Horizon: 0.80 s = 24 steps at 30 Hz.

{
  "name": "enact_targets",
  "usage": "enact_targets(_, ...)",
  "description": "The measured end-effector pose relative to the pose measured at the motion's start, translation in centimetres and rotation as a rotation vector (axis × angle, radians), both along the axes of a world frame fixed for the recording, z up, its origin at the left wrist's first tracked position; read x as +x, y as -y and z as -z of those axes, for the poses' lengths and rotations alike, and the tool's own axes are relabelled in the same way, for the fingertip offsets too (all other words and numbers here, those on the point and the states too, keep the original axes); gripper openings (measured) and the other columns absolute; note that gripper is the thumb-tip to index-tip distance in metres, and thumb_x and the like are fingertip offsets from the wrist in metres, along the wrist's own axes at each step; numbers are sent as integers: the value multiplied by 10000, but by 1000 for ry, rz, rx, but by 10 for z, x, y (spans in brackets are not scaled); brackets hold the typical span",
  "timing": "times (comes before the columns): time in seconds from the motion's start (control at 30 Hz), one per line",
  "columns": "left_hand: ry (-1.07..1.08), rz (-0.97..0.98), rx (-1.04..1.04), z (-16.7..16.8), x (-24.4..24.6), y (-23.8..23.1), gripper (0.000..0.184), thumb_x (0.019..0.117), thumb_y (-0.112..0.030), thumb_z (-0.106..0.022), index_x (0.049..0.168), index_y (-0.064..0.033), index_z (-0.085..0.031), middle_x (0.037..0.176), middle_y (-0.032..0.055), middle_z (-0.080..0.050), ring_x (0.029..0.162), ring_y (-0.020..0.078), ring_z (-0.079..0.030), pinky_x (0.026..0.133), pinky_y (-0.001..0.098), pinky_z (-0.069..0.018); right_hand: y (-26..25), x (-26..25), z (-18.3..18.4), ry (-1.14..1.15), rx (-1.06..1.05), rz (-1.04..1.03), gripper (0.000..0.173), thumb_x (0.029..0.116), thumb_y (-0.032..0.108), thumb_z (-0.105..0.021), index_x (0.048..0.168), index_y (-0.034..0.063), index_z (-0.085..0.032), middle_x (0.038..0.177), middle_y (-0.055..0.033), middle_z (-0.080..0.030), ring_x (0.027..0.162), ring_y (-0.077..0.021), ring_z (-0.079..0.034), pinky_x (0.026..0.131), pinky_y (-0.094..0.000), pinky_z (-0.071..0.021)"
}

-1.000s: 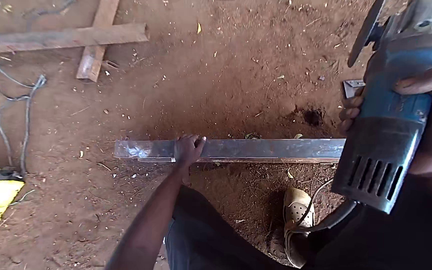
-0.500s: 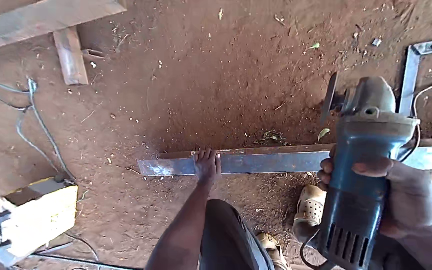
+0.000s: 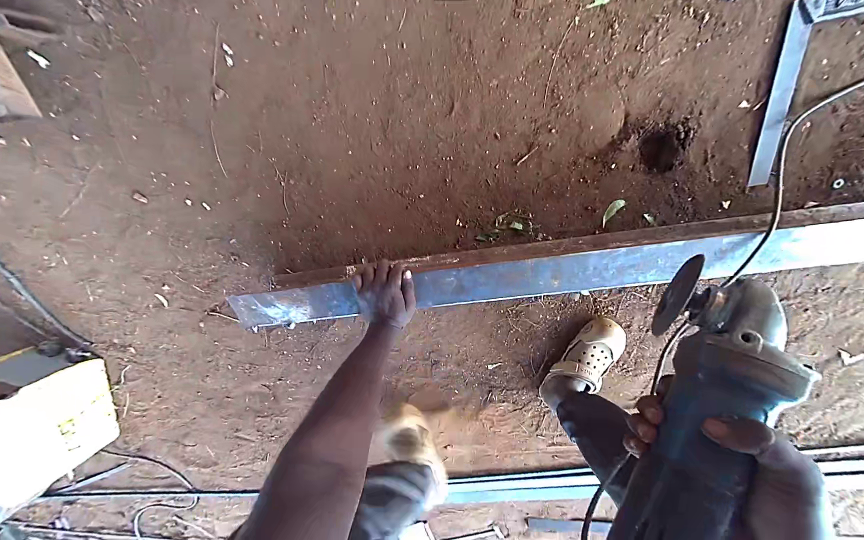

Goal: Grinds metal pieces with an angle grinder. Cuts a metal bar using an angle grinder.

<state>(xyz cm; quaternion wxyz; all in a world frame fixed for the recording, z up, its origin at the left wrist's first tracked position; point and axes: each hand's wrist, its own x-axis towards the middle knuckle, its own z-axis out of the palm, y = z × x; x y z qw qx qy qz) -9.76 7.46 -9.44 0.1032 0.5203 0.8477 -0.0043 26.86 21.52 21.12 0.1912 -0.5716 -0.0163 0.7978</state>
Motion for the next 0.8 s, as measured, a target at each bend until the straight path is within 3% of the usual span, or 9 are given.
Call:
enact_targets(0.1, 54, -23, 10, -1, 1, -3, 524, 1044, -433, -310, 1125, -174, -758, 1161, 126, -714, 1128, 372, -627, 1001, 600, -425, 24, -20, 0, 3, -8, 4, 451, 739, 342, -838, 1080, 84, -693, 908, -117, -696, 816, -237, -721, 763, -415, -629)
enact_targets(0.23, 161, -13, -48, -11, -6, -1, 487, 1059, -439, -318, 1230, -223, -719, 1220, 103, -703, 1178, 358, -613, 991, 597, -434, 66, -70, 1, 126, 54, -115, 430, 760, 380, -789, 1076, 104, -694, 928, -110, -709, 828, -209, -723, 743, -396, -631)
enact_targets(0.3, 252, 9, -57, -18, -9, -8, 471, 1068, -439, -328, 1243, -164, -668, 1219, 121, -688, 1197, 364, -597, 993, 590, -437, 84, -99, 4, 244, 81, -165, 379, 774, 348, -732, 1045, 89, -679, 900, -126, -715, 791, -216, -723, 699, -403, -629)
enact_targets(0.37, 421, 24, -36, -32, -18, 1, 463, 1054, -428, -446, 1316, -89, -622, 1334, 148, -637, 1307, 358, -548, 1107, 570, -414, 108, -133, 5, 330, 89, -175, 326, 801, 294, -666, 1054, 87, -660, 883, -126, -725, 765, -213, -728, 675, -399, -631)
enact_targets(0.47, 594, -63, -24, -63, -40, 52, 577, 992, -237, -577, 1536, -95, -449, 1600, 130, -426, 1521, 303, -333, 1270, 508, -237, 144, -183, 25, 422, 177, -189, 396, 809, 200, -647, 1180, 76, -583, 911, -129, -720, 768, -225, -732, 663, -415, -634)
enact_targets(0.57, 926, -304, -289, -139, -66, 129, 569, 1029, -220, -549, 1552, -38, -419, 1553, 233, -453, 1447, 367, -442, 1198, 547, -372, 178, -225, 55, 510, 302, -319, 515, 767, 152, -725, 1250, 56, -573, 974, -132, -727, 819, -250, -735, 706, -456, -638)
enact_targets(0.67, 1238, -404, -541, -207, -80, 210, 643, 904, -239, -739, 1481, -78, -506, 1414, 199, -579, 1289, 352, -585, 1074, 571, -497, 205, -259, 87, 573, 412, -621, 530, 743, 203, -822, 1217, 67, -628, 977, -99, -736, 825, -226, -734, 711, -446, -636)
enact_targets(0.73, 1295, -453, -614, -232, -80, 243, 789, 827, -285, -797, 1520, -129, -453, 1442, 163, -559, 1316, 311, -566, 1096, 526, -489, 224, -281, 105, 565, 427, -851, 576, 749, 260, -834, 1260, 109, -617, 971, -102, -727, 795, -237, -720, 672, -465, -615)
enact_targets(0.8, 1283, -481, -676, -229, -76, 253, 1000, 765, -394, -846, 1591, -153, -337, 1516, 180, -485, 1371, 334, -515, 1119, 536, -464, 242, -305, 117, 527, 394, -1018, 629, 757, 307, -832, 1311, 131, -592, 967, -125, -717, 762, -273, -705, 632, -505, -596)
